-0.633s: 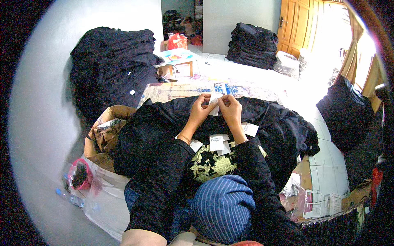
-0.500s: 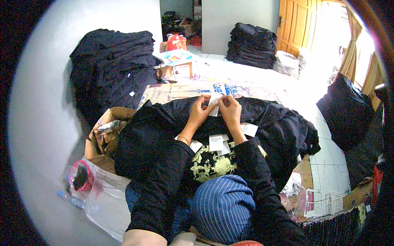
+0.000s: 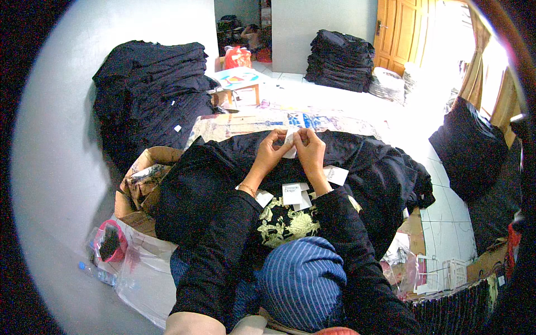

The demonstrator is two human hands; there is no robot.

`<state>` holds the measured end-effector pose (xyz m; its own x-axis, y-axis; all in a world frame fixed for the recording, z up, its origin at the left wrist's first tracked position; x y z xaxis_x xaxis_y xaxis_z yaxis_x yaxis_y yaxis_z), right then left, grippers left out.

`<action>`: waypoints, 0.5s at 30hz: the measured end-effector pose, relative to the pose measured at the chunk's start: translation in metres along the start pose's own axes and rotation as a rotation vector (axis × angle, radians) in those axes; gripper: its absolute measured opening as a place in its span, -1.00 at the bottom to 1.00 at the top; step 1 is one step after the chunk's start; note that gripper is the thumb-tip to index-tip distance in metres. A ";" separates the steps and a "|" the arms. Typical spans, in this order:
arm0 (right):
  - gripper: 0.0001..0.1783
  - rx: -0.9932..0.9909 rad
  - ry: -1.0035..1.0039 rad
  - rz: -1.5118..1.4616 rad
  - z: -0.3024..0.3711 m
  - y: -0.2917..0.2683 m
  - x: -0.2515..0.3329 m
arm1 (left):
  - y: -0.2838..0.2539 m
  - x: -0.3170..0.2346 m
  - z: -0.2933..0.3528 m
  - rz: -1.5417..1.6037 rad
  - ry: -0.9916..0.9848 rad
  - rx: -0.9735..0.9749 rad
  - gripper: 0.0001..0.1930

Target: The person attaches tags to a black hoodie, folds it, and places it into a clear plastic bag. The person repeats this process with multiple hoodies, stacking the finished items.

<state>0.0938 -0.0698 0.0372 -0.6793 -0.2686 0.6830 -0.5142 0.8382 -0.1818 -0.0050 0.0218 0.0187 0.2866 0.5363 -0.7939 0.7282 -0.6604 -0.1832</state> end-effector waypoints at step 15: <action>-0.85 0.044 -0.087 -0.126 -0.017 -0.017 -0.007 | -0.012 0.002 -0.017 -0.061 -0.048 -0.149 -0.71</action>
<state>0.1161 -0.0736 0.0476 -0.6499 -0.4121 0.6386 -0.6191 0.7744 -0.1305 -0.0024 0.0402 0.0291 0.2116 0.5449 -0.8113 0.8288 -0.5400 -0.1465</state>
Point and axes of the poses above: each hand's wrist, its own z-axis away from the middle knuckle, its own y-axis out of the palm, x = y × z, the point moved 2 cm from there along -z, towards the middle knuckle, and after that the axes turned 5 degrees about x, right-handed, at the moved point
